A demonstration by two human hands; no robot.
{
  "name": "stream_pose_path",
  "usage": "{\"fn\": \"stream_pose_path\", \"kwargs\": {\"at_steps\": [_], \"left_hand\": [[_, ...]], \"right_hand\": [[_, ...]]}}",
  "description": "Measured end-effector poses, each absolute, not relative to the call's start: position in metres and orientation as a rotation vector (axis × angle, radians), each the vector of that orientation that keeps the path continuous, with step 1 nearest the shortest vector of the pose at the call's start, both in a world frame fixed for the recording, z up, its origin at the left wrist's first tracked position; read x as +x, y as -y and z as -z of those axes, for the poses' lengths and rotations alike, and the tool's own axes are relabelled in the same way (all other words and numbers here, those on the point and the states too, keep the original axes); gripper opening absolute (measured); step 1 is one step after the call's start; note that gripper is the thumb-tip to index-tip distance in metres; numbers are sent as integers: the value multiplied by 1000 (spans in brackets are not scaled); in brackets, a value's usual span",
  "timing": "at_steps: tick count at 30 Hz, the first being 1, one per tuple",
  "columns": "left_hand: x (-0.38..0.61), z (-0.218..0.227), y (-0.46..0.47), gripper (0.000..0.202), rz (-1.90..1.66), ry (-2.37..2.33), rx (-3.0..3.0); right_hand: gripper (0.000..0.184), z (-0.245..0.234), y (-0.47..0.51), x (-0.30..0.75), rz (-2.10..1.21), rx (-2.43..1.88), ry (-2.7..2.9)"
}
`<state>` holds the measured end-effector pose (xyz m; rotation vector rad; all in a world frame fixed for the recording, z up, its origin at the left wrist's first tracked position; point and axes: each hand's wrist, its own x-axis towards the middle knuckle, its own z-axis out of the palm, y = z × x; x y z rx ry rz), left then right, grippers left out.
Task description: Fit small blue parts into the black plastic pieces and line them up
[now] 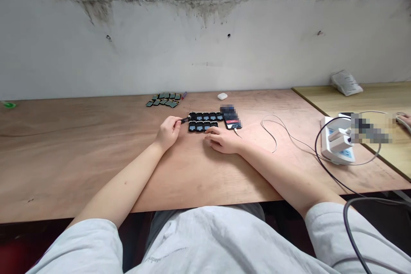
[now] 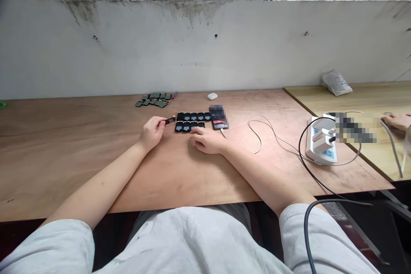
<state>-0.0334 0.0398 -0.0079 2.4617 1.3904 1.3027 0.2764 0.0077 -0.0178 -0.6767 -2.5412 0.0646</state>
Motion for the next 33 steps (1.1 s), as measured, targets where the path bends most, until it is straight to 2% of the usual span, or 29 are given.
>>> {"fn": "stream_pose_path", "kwargs": {"at_steps": [7,11,18,26,33], "left_hand": [[-57,19,-68,41,-1340,-1713,1854],[-59,22,-71,37,-1305,-1763,1738],[-55,21,-64,33,-1383,-1728,2134],[-35,22,-49,30,-906,-1455,2624],[-26,19,-42,30,-753,-1354,2734]], "right_hand": [[23,20,-11,276,-79,-676,2547],[23,21,-11,276,-77,-669,2548],[23,18,-9,276,-92,-688,2552],[23,17,-10,275,-78,-683,2552],[23,21,-11,275,-46,-677,2549]]}}
